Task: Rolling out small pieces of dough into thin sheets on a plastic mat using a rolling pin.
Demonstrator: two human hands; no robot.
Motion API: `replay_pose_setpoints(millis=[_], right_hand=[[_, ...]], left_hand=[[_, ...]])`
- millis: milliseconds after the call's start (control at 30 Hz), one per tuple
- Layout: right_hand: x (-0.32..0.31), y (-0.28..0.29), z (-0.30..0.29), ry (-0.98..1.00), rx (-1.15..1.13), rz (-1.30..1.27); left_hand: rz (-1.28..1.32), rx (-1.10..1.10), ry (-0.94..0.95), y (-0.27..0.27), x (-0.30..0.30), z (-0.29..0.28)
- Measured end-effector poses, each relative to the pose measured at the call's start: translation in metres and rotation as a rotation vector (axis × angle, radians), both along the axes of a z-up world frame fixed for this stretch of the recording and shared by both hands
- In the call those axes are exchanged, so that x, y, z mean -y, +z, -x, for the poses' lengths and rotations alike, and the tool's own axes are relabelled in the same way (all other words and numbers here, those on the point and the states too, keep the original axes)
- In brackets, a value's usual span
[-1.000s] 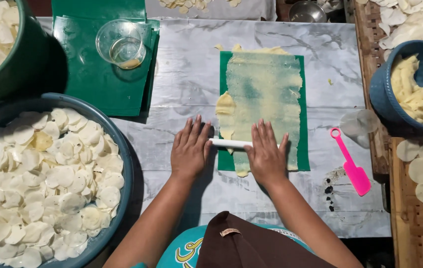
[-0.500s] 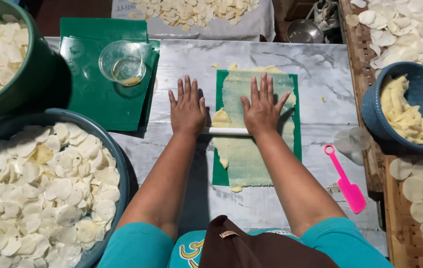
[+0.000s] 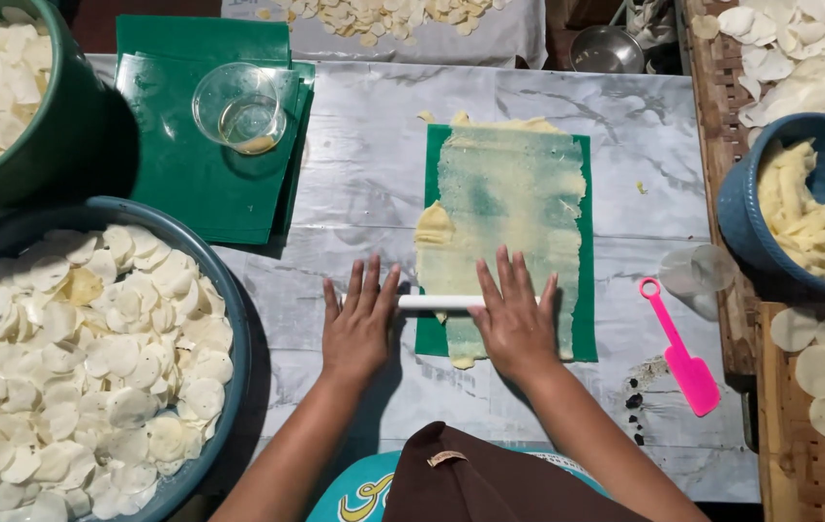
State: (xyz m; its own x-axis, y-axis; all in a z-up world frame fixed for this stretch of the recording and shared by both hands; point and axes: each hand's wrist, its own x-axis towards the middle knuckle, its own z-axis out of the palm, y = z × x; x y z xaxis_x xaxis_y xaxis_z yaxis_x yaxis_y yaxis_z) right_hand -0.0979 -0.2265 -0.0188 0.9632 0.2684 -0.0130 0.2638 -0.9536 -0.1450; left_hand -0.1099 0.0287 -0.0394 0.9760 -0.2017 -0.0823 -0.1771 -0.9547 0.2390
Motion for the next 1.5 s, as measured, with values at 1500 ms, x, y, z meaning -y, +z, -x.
replay_pose_setpoints(millis=[1500], right_hand=[[0.008,-0.017,-0.03,0.021,0.403,-0.104]], left_hand=[[0.288,0.574,-0.025,-0.028,-0.009,-0.069]])
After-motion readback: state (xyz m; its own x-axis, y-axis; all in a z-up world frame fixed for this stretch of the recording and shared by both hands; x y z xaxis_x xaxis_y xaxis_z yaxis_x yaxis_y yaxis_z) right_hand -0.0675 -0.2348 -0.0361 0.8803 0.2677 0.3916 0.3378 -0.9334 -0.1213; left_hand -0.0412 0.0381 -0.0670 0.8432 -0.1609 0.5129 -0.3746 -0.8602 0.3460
